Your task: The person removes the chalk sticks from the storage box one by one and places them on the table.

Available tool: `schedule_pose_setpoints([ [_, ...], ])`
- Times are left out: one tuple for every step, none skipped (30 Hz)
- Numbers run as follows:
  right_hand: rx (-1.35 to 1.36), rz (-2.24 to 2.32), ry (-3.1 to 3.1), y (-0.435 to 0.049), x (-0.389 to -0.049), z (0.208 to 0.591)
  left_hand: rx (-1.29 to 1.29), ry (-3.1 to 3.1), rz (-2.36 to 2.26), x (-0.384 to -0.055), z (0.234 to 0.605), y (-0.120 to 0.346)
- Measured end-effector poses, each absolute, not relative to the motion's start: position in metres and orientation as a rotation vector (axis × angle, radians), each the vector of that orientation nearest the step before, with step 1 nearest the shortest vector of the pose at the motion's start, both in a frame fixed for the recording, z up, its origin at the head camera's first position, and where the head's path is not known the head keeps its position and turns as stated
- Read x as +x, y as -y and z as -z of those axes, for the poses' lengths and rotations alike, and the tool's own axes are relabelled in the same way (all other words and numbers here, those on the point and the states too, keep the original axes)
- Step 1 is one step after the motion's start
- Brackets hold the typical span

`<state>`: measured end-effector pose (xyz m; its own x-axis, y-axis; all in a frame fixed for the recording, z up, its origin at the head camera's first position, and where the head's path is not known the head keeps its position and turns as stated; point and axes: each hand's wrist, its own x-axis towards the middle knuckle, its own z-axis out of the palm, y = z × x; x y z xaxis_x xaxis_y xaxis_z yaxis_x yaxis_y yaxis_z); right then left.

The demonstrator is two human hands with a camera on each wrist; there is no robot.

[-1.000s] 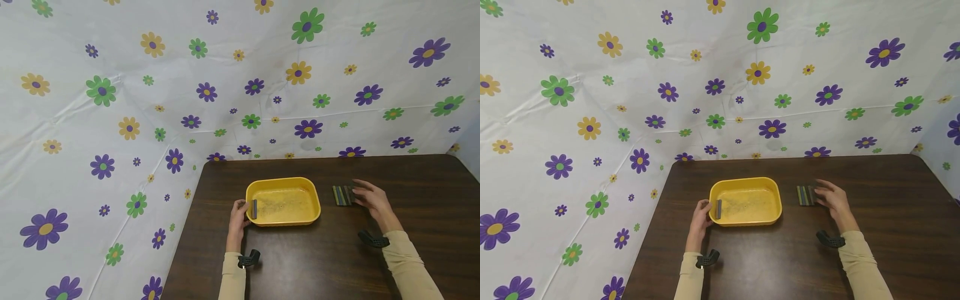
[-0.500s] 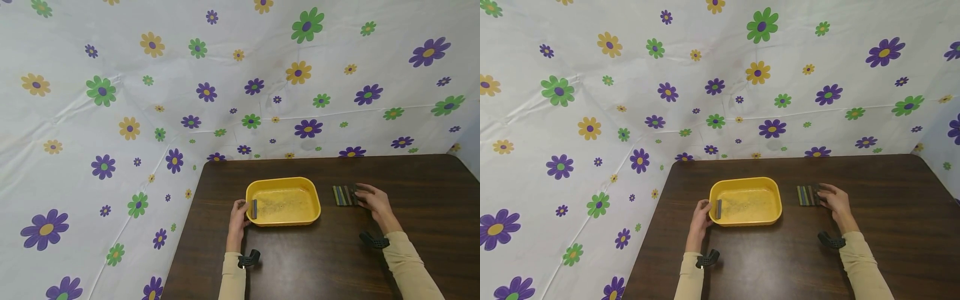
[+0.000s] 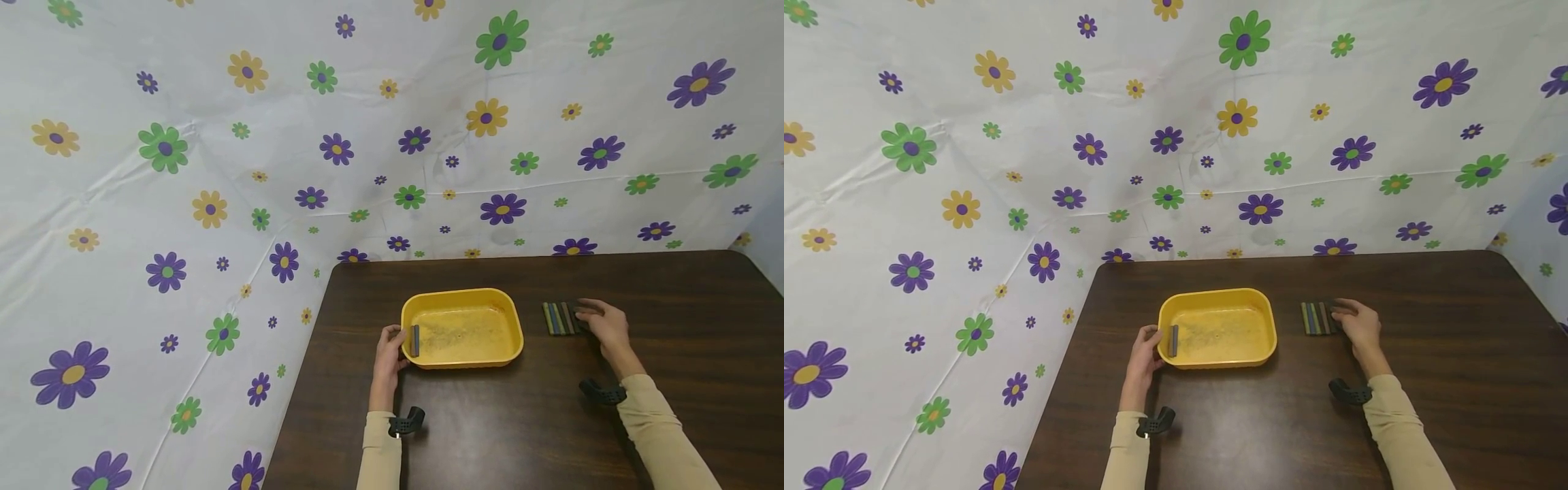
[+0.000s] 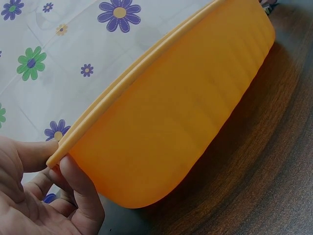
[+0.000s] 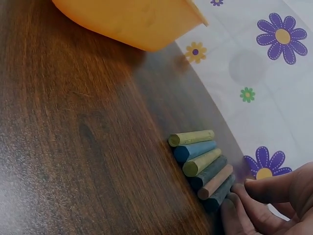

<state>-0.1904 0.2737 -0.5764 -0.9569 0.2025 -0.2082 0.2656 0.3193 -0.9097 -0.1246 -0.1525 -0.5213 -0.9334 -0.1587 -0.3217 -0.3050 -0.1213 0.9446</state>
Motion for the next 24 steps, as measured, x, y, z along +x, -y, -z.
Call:
schedule_pose_setpoints([
  [0.448, 1.752, -2.499, -0.2736, -0.1904, 0.5763, -0.534, -2.013, -2.218, -0.1248, 0.5214, 0.1525],
  [0.448, 1.756, -2.495, -0.2736, -0.1903, 0.5762, -0.534, -2.014, -2.219, -0.1250, 0.5215, 0.1526],
  [0.450, 1.749, -2.499, -0.2736, -0.1902, 0.5762, -0.536, -2.012, -2.218, -0.1249, 0.5211, 0.1526],
  [0.456, 1.753, -2.498, -0.2738, -0.1901, 0.5763, -0.536, -2.013, -2.218, -0.1250, 0.5214, 0.1526],
  [0.459, 1.768, -2.493, -0.2739, -0.1902, 0.5766, -0.535, -2.014, -2.223, -0.1252, 0.5221, 0.1526],
  [0.461, 1.786, -2.485, -0.2740, -0.1899, 0.5767, -0.537, -2.012, -2.226, -0.1252, 0.5224, 0.1526],
  [0.469, 1.808, -2.475, -0.2741, -0.1896, 0.5767, -0.538, -2.014, -2.228, -0.1252, 0.5229, 0.1526],
  [0.478, 1.837, -2.463, -0.2743, -0.1895, 0.5769, -0.538, -2.015, -2.231, -0.1253, 0.5236, 0.1526],
  [0.489, 1.864, -2.449, -0.2744, -0.1894, 0.5770, -0.538, -2.016, -2.232, -0.1253, 0.5242, 0.1526],
  [0.502, 1.901, -2.425, -0.2748, -0.1892, 0.5774, -0.538, -2.018, -2.233, -0.1252, 0.5247, 0.1525],
  [0.515, 1.934, -2.399, -0.2750, -0.1888, 0.5774, -0.539, -2.020, -2.236, -0.1254, 0.5255, 0.1524],
  [0.532, 1.956, -2.379, -0.2751, -0.1885, 0.5773, -0.542, -2.018, -2.233, -0.1250, 0.5250, 0.1524],
  [0.550, 1.974, -2.362, -0.2754, -0.1885, 0.5774, -0.541, -2.020, -2.232, -0.1250, 0.5251, 0.1523],
  [0.562, 1.989, -2.347, -0.2757, -0.1886, 0.5775, -0.539, -2.020, -2.233, -0.1250, 0.5252, 0.1523],
  [0.575, 1.994, -2.335, -0.2760, -0.1886, 0.5775, -0.539, -2.020, -2.231, -0.1248, 0.5247, 0.1524],
  [0.586, 2.008, -2.322, -0.2764, -0.1887, 0.5775, -0.539, -2.019, -2.229, -0.1248, 0.5244, 0.1524],
  [0.594, 2.020, -2.311, -0.2765, -0.1886, 0.5770, -0.539, -2.018, -2.227, -0.1248, 0.5240, 0.1525],
  [0.599, 2.026, -2.307, -0.2768, -0.1886, 0.5768, -0.539, -2.016, -2.224, -0.1245, 0.5233, 0.1527],
  [0.606, 2.038, -2.300, -0.2771, -0.1885, 0.5765, -0.537, -2.015, -2.223, -0.1247, 0.5232, 0.1529],
  [0.612, 2.056, -2.292, -0.2774, -0.1882, 0.5760, -0.536, -2.013, -2.222, -0.1248, 0.5231, 0.1531],
  [0.617, 2.077, -2.280, -0.2778, -0.1877, 0.5752, -0.538, -2.010, -2.219, -0.1248, 0.5226, 0.1533],
  [0.621, 2.108, -2.262, -0.2782, -0.1871, 0.5743, -0.537, -2.009, -2.218, -0.1249, 0.5225, 0.1535],
  [0.627, 2.146, -2.234, -0.2786, -0.1866, 0.5734, -0.536, -2.008, -2.217, -0.1250, 0.5224, 0.1537],
  [0.626, 2.174, -2.218, -0.2792, -0.1861, 0.5727, -0.536, -2.008, -2.215, -0.1250, 0.5224, 0.1538],
])
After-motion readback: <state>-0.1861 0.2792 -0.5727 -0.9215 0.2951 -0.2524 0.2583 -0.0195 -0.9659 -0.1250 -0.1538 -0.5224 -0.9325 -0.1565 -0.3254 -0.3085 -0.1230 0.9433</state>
